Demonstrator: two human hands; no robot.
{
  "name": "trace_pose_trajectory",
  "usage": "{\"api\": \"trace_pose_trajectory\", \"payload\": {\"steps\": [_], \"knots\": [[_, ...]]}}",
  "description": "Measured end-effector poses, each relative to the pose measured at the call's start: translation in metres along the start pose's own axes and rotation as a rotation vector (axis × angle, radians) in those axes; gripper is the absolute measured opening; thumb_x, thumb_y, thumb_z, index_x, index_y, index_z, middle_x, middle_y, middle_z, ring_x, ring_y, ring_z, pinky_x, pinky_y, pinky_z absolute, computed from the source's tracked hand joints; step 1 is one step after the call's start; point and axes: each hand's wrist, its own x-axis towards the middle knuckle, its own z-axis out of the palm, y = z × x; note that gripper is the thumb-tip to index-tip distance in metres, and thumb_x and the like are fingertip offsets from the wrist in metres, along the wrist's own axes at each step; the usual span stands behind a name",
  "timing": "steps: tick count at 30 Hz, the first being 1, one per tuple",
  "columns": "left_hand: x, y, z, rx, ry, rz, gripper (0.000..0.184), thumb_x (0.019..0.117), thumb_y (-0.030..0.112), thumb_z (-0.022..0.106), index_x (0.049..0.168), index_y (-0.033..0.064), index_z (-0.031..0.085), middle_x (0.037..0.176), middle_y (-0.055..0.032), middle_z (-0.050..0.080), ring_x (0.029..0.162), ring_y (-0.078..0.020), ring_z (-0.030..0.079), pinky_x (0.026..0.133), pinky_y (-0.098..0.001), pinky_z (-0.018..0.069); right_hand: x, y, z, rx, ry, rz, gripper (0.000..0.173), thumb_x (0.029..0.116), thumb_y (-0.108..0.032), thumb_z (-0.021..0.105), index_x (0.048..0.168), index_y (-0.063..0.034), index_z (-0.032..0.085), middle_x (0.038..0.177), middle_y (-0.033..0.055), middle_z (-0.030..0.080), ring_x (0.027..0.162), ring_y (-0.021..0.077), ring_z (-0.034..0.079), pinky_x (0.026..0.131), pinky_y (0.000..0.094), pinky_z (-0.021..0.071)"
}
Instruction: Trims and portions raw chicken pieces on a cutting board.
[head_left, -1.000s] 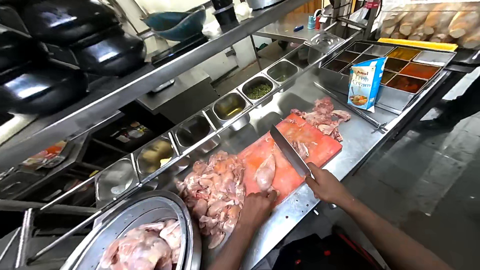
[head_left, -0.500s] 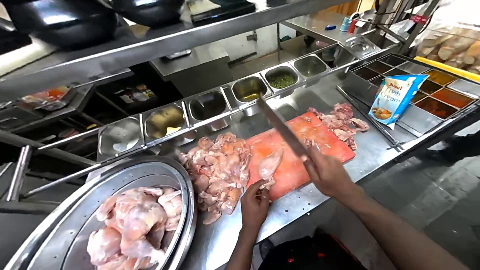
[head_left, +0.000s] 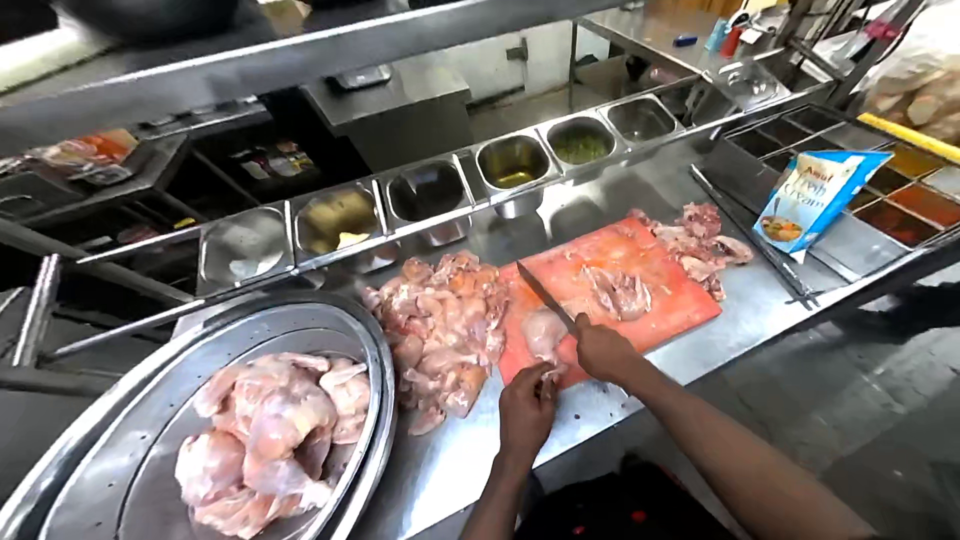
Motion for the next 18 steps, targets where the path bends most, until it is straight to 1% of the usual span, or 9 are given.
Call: {"api": "trace_pose_trajectory", "payload": {"steps": [4,6,8,10,12,14,15,16,18], "knots": [[-0.003,-0.004,0.009,-0.004,0.119,0.025,0.021,0.0952,0.019,0.065,0.108,0.0099,0.079,0.093,-0.0033,0.077,0.076,-0.0108,0.073,0.073,-0.0314,0.0634,-0.021,0.016,0.007,-0.018,-0.022,0.014,0.040,0.0990,-0.018,0.057,0.135,-0.0078,0.044,0.101,0.0186,0.068,0.096,0.0386,0.071,0.079,0.0569,0.0574],[-0.003,-0.005,0.012,0.007,0.152,0.034,0.021,0.0947,0.019,0.065,0.107,0.0106,0.079,0.093,-0.0030,0.077,0.075,-0.0105,0.073,0.072,-0.0303,0.0630,-0.049,0.029,0.008,-0.019,-0.088,0.044,0.042,0.1007,-0.019,0.055,0.139,-0.0078,0.042,0.106,0.0206,0.067,0.100,0.0408,0.070,0.082,0.0594,0.0563],[-0.004,-0.007,0.015,-0.010,0.166,0.040,0.022,0.0953,0.022,0.064,0.107,0.0107,0.079,0.094,-0.0022,0.077,0.075,-0.0090,0.072,0.072,-0.0284,0.0627,-0.079,0.046,0.010,-0.016,-0.153,0.093,0.048,0.1007,-0.019,0.054,0.144,-0.0070,0.037,0.107,0.0229,0.067,0.099,0.0430,0.070,0.082,0.0609,0.0564],[-0.003,-0.009,0.013,-0.048,0.174,0.064,0.023,0.0960,0.023,0.064,0.108,0.0107,0.079,0.096,-0.0019,0.077,0.077,-0.0073,0.072,0.072,-0.0262,0.0625,-0.101,0.061,0.012,-0.015,-0.194,0.128,0.046,0.1020,-0.021,0.053,0.143,-0.0057,0.038,0.104,0.0237,0.066,0.098,0.0435,0.070,0.082,0.0606,0.0563],[-0.006,-0.012,0.008,-0.083,0.179,0.097,0.023,0.0959,0.023,0.063,0.108,0.0107,0.079,0.095,-0.0014,0.076,0.076,-0.0054,0.071,0.071,-0.0239,0.0621,-0.112,0.072,0.009,-0.007,-0.221,0.139,0.041,0.1035,-0.023,0.051,0.139,-0.0062,0.040,0.103,0.0223,0.066,0.098,0.0420,0.069,0.082,0.0591,0.0563],[-0.011,-0.018,0.002,-0.112,0.178,0.122,0.023,0.0952,0.021,0.064,0.108,0.0094,0.079,0.095,-0.0021,0.075,0.075,-0.0049,0.071,0.069,-0.0228,0.0621,-0.111,0.084,0.005,0.047,-0.213,0.111,0.037,0.1045,-0.026,0.051,0.135,-0.0058,0.044,0.100,0.0222,0.065,0.091,0.0411,0.069,0.078,0.0587,0.0561],[-0.014,-0.020,0.000,-0.116,0.179,0.123,0.022,0.0946,0.020,0.064,0.108,0.0094,0.079,0.094,-0.0019,0.075,0.075,-0.0047,0.070,0.068,-0.0224,0.0617,-0.108,0.090,0.004,0.071,-0.194,0.086,0.035,0.1056,-0.028,0.049,0.133,-0.0070,0.046,0.096,0.0201,0.065,0.084,0.0385,0.069,0.074,0.0566,0.0567],[-0.016,-0.022,-0.002,-0.118,0.178,0.119,0.022,0.0943,0.021,0.065,0.108,0.0101,0.079,0.095,-0.0012,0.075,0.075,-0.0040,0.070,0.068,-0.0217,0.0615,-0.106,0.091,0.002,0.086,-0.166,0.070,0.035,0.1064,-0.030,0.048,0.133,-0.0084,0.048,0.095,0.0188,0.065,0.082,0.0372,0.069,0.073,0.0558,0.0569],[-0.019,-0.023,-0.005,-0.152,0.176,0.110,0.021,0.0936,0.020,0.067,0.108,0.0098,0.078,0.098,-0.0012,0.075,0.075,-0.0028,0.070,0.069,-0.0205,0.0619,-0.107,0.081,0.000,0.103,-0.067,0.045,0.036,0.1072,-0.033,0.046,0.135,-0.0105,0.050,0.093,0.0180,0.066,0.087,0.0381,0.068,0.077,0.0578,0.0550]]}}
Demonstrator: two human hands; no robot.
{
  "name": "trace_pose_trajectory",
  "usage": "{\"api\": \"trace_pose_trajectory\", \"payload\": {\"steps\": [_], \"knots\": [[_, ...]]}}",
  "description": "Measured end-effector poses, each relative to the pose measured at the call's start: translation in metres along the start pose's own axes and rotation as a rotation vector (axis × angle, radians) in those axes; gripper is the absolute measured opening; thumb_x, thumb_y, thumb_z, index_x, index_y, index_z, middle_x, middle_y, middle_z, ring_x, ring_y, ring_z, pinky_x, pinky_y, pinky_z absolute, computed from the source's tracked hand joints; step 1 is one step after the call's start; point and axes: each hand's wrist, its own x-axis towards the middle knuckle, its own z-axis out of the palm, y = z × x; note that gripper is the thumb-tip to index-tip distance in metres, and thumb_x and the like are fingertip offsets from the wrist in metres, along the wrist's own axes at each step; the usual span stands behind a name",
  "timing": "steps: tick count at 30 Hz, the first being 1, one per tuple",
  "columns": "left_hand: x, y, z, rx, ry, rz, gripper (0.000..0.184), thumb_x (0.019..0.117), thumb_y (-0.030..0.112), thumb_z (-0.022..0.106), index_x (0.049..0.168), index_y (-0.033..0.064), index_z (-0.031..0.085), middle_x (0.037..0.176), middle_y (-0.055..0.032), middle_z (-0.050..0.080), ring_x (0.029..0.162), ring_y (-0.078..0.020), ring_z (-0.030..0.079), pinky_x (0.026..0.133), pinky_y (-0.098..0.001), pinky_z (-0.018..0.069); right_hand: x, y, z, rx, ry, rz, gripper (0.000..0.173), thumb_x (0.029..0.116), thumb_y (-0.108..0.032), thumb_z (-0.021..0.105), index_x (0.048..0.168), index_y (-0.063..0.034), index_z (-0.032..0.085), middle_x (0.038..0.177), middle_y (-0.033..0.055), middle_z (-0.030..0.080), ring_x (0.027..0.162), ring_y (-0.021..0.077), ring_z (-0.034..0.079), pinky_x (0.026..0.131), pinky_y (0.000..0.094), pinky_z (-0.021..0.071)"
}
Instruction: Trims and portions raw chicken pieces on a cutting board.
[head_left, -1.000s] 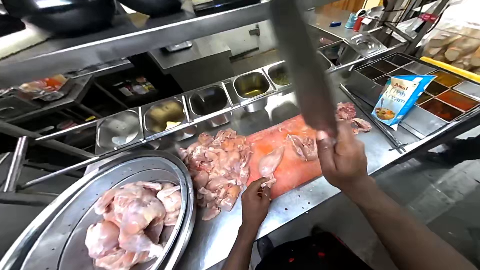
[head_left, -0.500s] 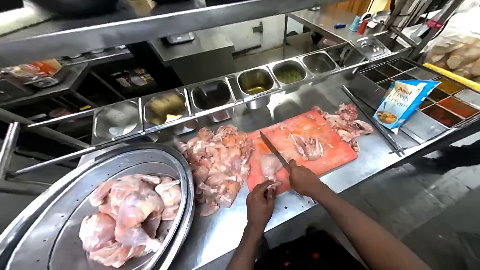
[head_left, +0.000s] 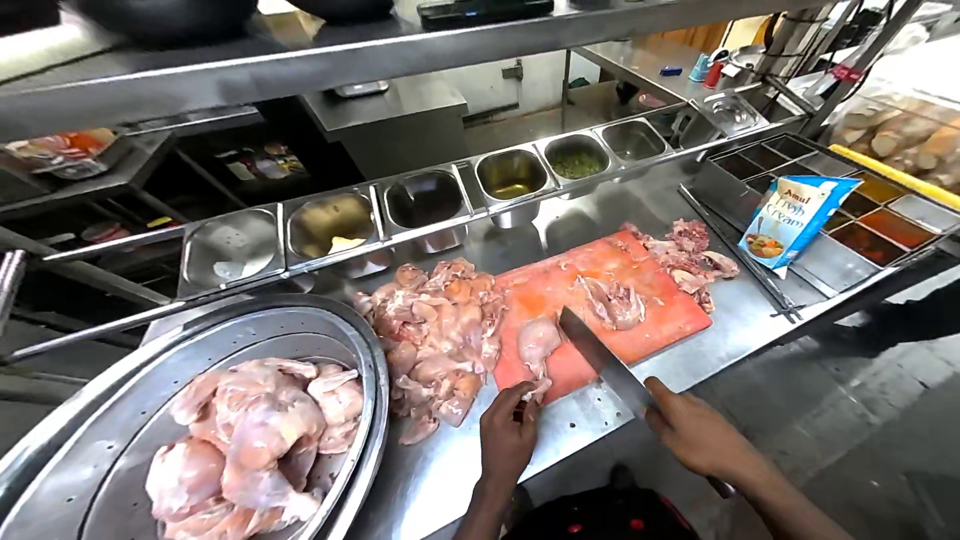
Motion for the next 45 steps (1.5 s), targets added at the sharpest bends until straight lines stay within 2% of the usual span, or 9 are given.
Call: {"api": "trace_pose_trajectory", "payload": {"steps": [6,13,17,20,22,24,26,35,45], "knots": [[0.003,0.004,-0.003,-0.048,-0.009,-0.020,0.022,0.0952,0.023,0.068,0.108,0.0070,0.076,0.098,-0.0018,0.075,0.075,-0.0034,0.071,0.068,-0.0211,0.0629,0.008,-0.055,0.028,0.051,0.350,-0.162,0.039,0.1042,-0.027,0.044,0.137,-0.0084,0.050,0.083,0.0126,0.069,0.078,0.0347,0.071,0.070,0.0542,0.0569],[0.005,-0.001,-0.003,-0.074,-0.059,0.010,0.022,0.0967,0.021,0.066,0.109,0.0076,0.077,0.099,-0.0022,0.075,0.078,-0.0042,0.071,0.071,-0.0218,0.0630,0.029,-0.084,0.044,-0.063,0.201,-0.044,0.040,0.1064,-0.026,0.041,0.144,-0.0109,0.045,0.096,0.0163,0.071,0.093,0.0378,0.072,0.081,0.0546,0.0566],[0.009,0.000,-0.005,-0.062,-0.092,-0.003,0.023,0.0950,0.022,0.067,0.109,0.0064,0.077,0.098,-0.0046,0.076,0.077,-0.0062,0.072,0.072,-0.0236,0.0627,-0.009,-0.098,-0.003,0.049,0.919,-0.479,0.033,0.1037,-0.027,0.043,0.119,-0.0030,0.059,0.059,0.0032,0.058,0.047,0.0224,0.060,0.043,0.0439,0.0514],[0.010,-0.003,-0.005,-0.085,-0.102,-0.006,0.022,0.0956,0.023,0.067,0.109,0.0087,0.078,0.098,-0.0024,0.076,0.077,-0.0049,0.072,0.070,-0.0225,0.0629,-0.021,-0.115,-0.024,0.264,1.256,-0.642,0.039,0.1113,-0.037,0.038,0.127,-0.0039,0.050,0.067,0.0010,0.058,0.050,0.0140,0.059,0.044,0.0375,0.0542],[0.011,-0.005,-0.006,-0.085,-0.101,0.007,0.023,0.0958,0.023,0.066,0.108,0.0086,0.078,0.097,-0.0024,0.076,0.077,-0.0054,0.071,0.071,-0.0234,0.0626,-0.004,-0.106,0.012,0.190,1.058,-0.466,0.038,0.1104,-0.034,0.040,0.124,-0.0005,0.051,0.069,0.0058,0.062,0.055,0.0202,0.064,0.051,0.0423,0.0584],[0.009,-0.007,-0.006,-0.062,-0.096,0.033,0.024,0.0960,0.021,0.064,0.107,0.0065,0.079,0.095,-0.0044,0.076,0.076,-0.0087,0.072,0.071,-0.0267,0.0624,0.024,-0.099,0.035,0.027,0.339,-0.104,0.038,0.1052,-0.021,0.043,0.137,-0.0021,0.045,0.094,0.0202,0.068,0.087,0.0392,0.072,0.077,0.0585,0.0577],[0.010,-0.008,-0.004,-0.042,-0.089,0.045,0.023,0.0970,0.021,0.063,0.105,0.0072,0.080,0.094,-0.0039,0.077,0.078,-0.0093,0.073,0.073,-0.0272,0.0632,0.056,-0.096,0.033,-0.053,-0.025,0.057,0.043,0.1024,-0.017,0.050,0.142,-0.0054,0.040,0.111,0.0231,0.066,0.104,0.0420,0.068,0.087,0.0608,0.0548],[0.006,0.000,0.004,0.077,-0.137,-0.069,0.051,0.0908,0.050,0.071,0.119,0.0080,0.073,0.091,-0.0016,0.075,0.072,-0.0111,0.071,0.067,-0.0344,0.0629,0.057,-0.103,0.036,-0.115,-0.069,0.082,0.035,0.1012,-0.015,0.052,0.134,-0.0051,0.043,0.107,0.0212,0.066,0.101,0.0401,0.069,0.083,0.0587,0.0561],[0.005,0.002,0.003,0.133,-0.094,-0.084,0.020,0.0887,0.022,0.068,0.100,0.0099,0.079,0.093,-0.0038,0.076,0.073,-0.0132,0.072,0.067,-0.0333,0.0625,0.009,-0.072,0.015,-0.127,-0.186,0.124,0.041,0.1022,-0.017,0.053,0.139,-0.0043,0.039,0.103,0.0230,0.065,0.096,0.0416,0.069,0.080,0.0584,0.0566]]}}
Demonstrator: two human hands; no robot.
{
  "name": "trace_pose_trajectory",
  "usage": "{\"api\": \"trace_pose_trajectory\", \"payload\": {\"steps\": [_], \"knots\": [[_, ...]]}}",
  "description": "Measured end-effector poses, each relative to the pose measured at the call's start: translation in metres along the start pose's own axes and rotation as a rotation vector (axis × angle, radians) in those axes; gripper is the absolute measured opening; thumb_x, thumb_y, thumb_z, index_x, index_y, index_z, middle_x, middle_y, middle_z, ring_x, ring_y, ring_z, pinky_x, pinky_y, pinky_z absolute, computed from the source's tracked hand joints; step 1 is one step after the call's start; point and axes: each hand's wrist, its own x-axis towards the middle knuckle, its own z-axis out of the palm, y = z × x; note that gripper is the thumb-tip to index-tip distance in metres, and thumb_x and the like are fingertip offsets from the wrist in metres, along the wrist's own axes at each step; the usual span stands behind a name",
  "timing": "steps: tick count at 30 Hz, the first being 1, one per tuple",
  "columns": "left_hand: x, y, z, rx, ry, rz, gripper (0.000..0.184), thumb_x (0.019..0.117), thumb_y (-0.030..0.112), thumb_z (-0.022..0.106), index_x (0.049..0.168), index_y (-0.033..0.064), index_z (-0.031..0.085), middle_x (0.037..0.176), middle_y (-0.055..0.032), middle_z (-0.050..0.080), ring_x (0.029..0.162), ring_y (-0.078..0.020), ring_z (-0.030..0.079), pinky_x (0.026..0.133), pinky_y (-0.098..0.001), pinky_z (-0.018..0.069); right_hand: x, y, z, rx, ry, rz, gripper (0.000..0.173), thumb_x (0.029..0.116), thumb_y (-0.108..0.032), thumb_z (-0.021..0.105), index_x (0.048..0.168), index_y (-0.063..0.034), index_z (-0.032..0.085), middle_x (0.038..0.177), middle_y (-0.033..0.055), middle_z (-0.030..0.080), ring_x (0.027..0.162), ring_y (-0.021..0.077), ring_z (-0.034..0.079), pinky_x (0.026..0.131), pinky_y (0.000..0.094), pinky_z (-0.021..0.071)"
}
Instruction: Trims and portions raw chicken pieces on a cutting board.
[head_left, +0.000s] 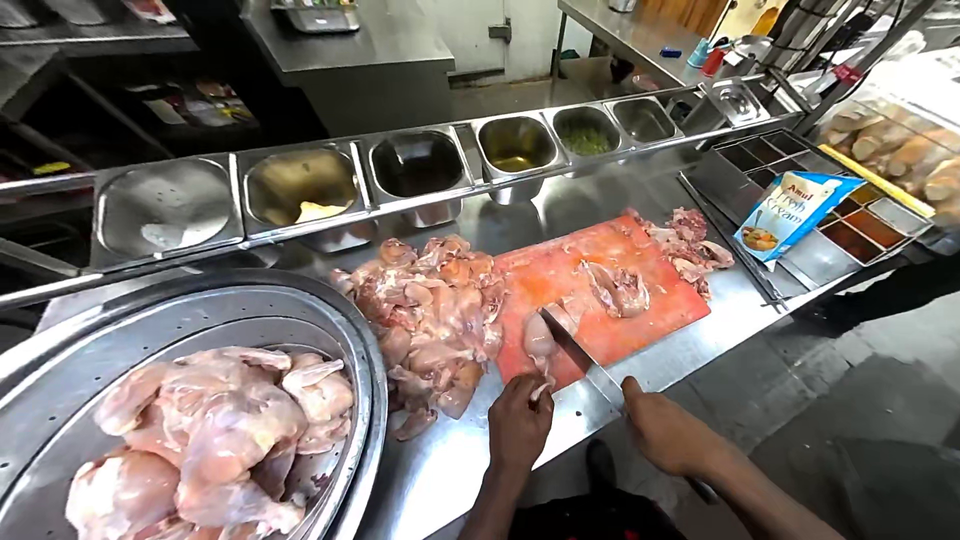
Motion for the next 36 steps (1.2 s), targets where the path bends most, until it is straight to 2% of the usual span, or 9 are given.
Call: {"api": "trace_pose_trajectory", "payload": {"steps": [4,11,18,21,23,27,32,34,36], "knots": [[-0.009,-0.008,-0.008,-0.029,0.006,0.065,0.018,0.0876,0.019,0.067,0.096,0.0091,0.080,0.093,-0.0036,0.076,0.072,-0.0104,0.071,0.066,-0.0287,0.0618,0.044,-0.033,-0.016,0.000,0.095,-0.056,0.042,0.1000,-0.017,0.056,0.138,-0.0038,0.043,0.113,0.0239,0.066,0.106,0.0437,0.067,0.086,0.0618,0.0542],[0.002,-0.007,-0.037,0.117,-0.053,0.073,0.018,0.0927,0.017,0.065,0.100,0.0101,0.080,0.095,-0.0049,0.077,0.081,-0.0171,0.074,0.077,-0.0384,0.0628,0.088,0.013,-0.033,0.163,0.263,-0.110,0.039,0.1029,-0.022,0.056,0.136,-0.0050,0.048,0.097,0.0214,0.068,0.080,0.0371,0.071,0.072,0.0560,0.0582],[0.075,0.017,-0.042,0.232,0.069,0.320,0.017,0.0895,0.002,0.067,0.100,0.0072,0.080,0.101,-0.0090,0.078,0.086,-0.0227,0.076,0.076,-0.0437,0.0637,0.082,0.049,-0.043,0.341,0.399,-0.121,0.031,0.1062,-0.026,0.048,0.131,-0.0078,0.051,0.083,0.0164,0.066,0.061,0.0294,0.067,0.059,0.0490,0.0578],[0.077,0.009,-0.029,0.234,-0.056,0.072,0.015,0.0894,0.008,0.073,0.104,0.0077,0.076,0.090,-0.0101,0.075,0.076,-0.0257,0.072,0.073,-0.0500,0.0603,0.060,0.048,-0.026,0.451,0.500,-0.227,0.030,0.1096,-0.031,0.044,0.126,-0.0071,0.051,0.074,0.0128,0.063,0.058,0.0274,0.066,0.058,0.0487,0.0574],[0.069,0.001,-0.023,0.266,-0.159,-0.097,0.019,0.0911,0.015,0.073,0.109,0.0084,0.075,0.093,-0.0125,0.075,0.082,-0.0296,0.073,0.080,-0.0544,0.0589,0.045,0.046,-0.014,0.535,0.517,-0.293,0.030,0.1104,-0.033,0.043,0.127,-0.0091,0.050,0.070,0.0101,0.059,0.054,0.0242,0.063,0.055,0.0455,0.0566],[0.046,-0.016,-0.018,0.210,-0.063,-0.031,0.021,0.0891,0.020,0.075,0.106,0.0077,0.077,0.101,-0.0103,0.073,0.084,-0.0236,0.070,0.078,-0.0459,0.0602,0.014,0.042,-0.010,0.505,0.582,-0.417,0.026,0.1100,-0.035,0.043,0.116,-0.0125,0.054,0.064,0.0040,0.056,0.053,0.0197,0.060,0.052,0.0420,0.0540],[0.037,-0.029,-0.007,0.158,0.098,0.071,0.012,0.0863,0.012,0.074,0.098,0.0079,0.077,0.097,-0.0076,0.073,0.073,-0.0160,0.068,0.067,-0.0357,0.0605,0.000,0.018,-0.001,0.423,1.041,-0.645,0.039,0.1096,-0.043,0.034,0.107,-0.0087,0.053,0.056,-0.0044,0.050,0.043,0.0118,0.054,0.039,0.0346,0.0501],[0.036,-0.031,-0.005,0.159,0.110,0.069,0.010,0.0857,0.011,0.075,0.095,0.0076,0.077,0.096,-0.0074,0.073,0.074,-0.0168,0.069,0.068,-0.0368,0.0614,0.007,0.015,0.015,0.228,0.785,-0.547,0.035,0.1087,-0.032,0.037,0.114,-0.0016,0.053,0.066,0.0068,0.060,0.056,0.0247,0.065,0.053,0.0447,0.0571],[0.033,-0.032,-0.005,0.168,0.102,0.061,0.005,0.0850,0.009,0.075,0.089,0.0075,0.077,0.094,-0.0081,0.073,0.077,-0.0195,0.071,0.071,-0.0397,0.0619,0.012,0.005,0.005,0.020,0.145,-0.277,0.037,0.1076,-0.023,0.044,0.139,-0.0039,0.041,0.102,0.0223,0.066,0.096,0.0417,0.070,0.082,0.0595,0.0561]]}}
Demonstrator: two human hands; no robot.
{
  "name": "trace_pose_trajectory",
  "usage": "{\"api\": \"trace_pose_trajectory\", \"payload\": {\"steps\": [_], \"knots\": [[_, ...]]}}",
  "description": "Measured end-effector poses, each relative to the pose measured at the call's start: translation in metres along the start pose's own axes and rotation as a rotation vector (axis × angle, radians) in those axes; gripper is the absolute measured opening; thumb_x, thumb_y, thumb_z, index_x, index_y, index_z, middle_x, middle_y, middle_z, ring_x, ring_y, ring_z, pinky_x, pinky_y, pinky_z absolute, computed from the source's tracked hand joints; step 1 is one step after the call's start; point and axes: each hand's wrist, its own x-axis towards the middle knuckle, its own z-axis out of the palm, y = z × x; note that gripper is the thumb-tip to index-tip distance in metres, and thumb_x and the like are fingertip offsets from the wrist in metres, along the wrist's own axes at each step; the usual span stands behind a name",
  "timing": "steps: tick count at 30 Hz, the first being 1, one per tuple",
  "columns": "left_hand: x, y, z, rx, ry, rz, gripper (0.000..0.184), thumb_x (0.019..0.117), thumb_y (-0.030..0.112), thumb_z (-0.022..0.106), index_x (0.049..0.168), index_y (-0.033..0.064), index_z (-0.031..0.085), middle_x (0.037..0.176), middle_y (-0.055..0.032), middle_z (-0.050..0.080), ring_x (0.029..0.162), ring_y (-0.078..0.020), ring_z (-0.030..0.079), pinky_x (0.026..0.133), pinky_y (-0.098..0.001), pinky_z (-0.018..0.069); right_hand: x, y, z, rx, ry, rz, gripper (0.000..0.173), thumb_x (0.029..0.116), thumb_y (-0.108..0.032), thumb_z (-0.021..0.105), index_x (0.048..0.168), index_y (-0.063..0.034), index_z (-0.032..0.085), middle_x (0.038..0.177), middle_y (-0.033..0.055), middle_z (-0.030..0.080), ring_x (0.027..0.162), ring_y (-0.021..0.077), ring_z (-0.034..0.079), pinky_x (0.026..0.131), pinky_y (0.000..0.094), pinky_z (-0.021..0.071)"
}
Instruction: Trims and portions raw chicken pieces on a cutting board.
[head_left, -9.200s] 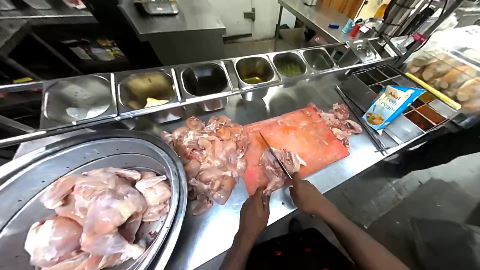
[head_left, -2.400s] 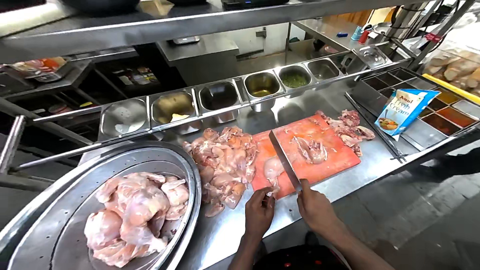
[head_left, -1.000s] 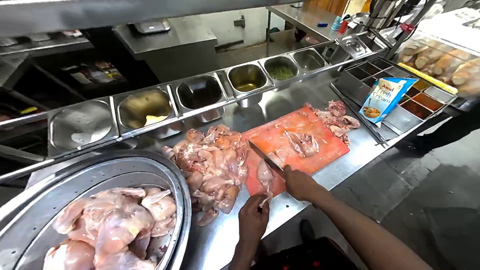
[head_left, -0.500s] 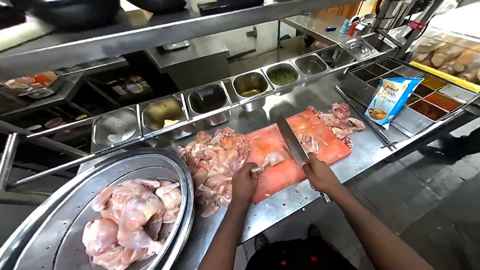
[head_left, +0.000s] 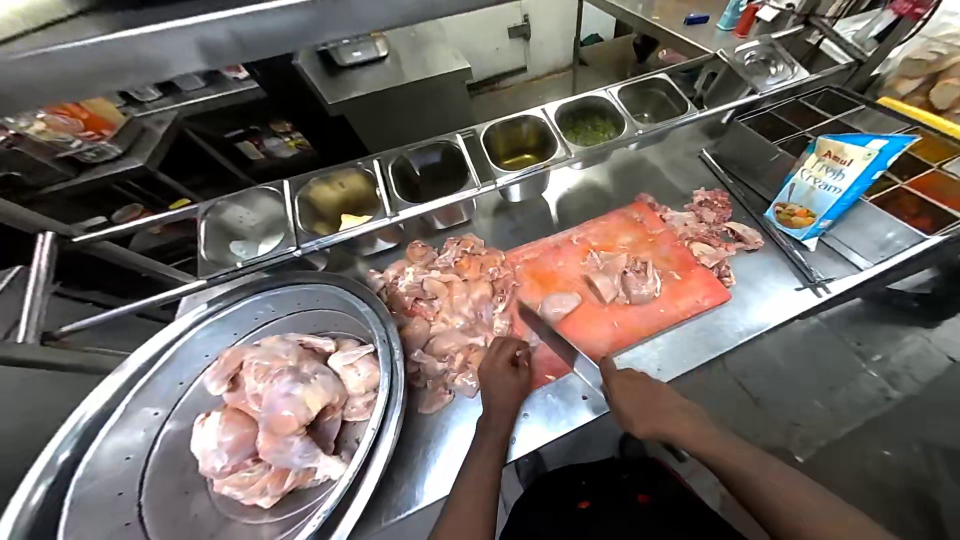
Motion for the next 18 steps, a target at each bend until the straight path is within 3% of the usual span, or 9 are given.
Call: {"api": "trace_pose_trajectory", "payload": {"steps": [2,5,10,15,18], "knots": [[0.001,-0.002,-0.002,0.018,-0.017,0.016,0.003,0.0858,0.009,0.074,0.084,0.0079,0.076,0.093,-0.0073,0.073,0.081,-0.0201,0.071,0.074,-0.0407,0.0621,0.009,-0.003,-0.008,-0.060,-0.186,0.071,0.044,0.1049,-0.019,0.051,0.144,-0.0057,0.037,0.111,0.0246,0.064,0.104,0.0446,0.067,0.085,0.0622,0.0547],[-0.007,-0.004,-0.005,0.015,-0.026,0.032,0.004,0.0861,0.008,0.073,0.082,0.0077,0.074,0.090,-0.0066,0.072,0.079,-0.0195,0.070,0.072,-0.0398,0.0615,0.005,-0.005,-0.009,-0.117,-0.211,0.082,0.040,0.1022,-0.015,0.054,0.139,-0.0058,0.040,0.109,0.0230,0.065,0.101,0.0424,0.068,0.083,0.0597,0.0556],[-0.005,-0.008,-0.009,0.065,-0.017,0.058,0.007,0.0868,0.006,0.070,0.083,0.0085,0.074,0.095,-0.0056,0.074,0.085,-0.0192,0.072,0.076,-0.0399,0.0623,-0.014,0.006,-0.001,-0.127,-0.224,0.097,0.035,0.1037,-0.016,0.049,0.136,-0.0053,0.040,0.103,0.0229,0.065,0.096,0.0428,0.069,0.079,0.0602,0.0566],[0.002,-0.024,-0.055,0.158,0.131,0.026,0.008,0.0884,0.009,0.071,0.090,0.0036,0.076,0.103,-0.0131,0.075,0.093,-0.0274,0.073,0.082,-0.0467,0.0617,-0.042,0.031,0.000,-0.140,-0.250,0.128,0.036,0.1058,-0.022,0.048,0.137,-0.0054,0.039,0.103,0.0236,0.064,0.097,0.0443,0.069,0.080,0.0609,0.0561],[0.019,-0.028,-0.078,0.236,0.268,0.013,0.011,0.0867,0.006,0.069,0.093,-0.0006,0.074,0.105,-0.0205,0.072,0.098,-0.0348,0.071,0.086,-0.0504,0.0599,-0.050,0.063,-0.005,0.046,-0.201,0.065,0.036,0.1092,-0.030,0.045,0.137,-0.0081,0.044,0.095,0.0204,0.064,0.082,0.0388,0.068,0.073,0.0575,0.0559]]}}
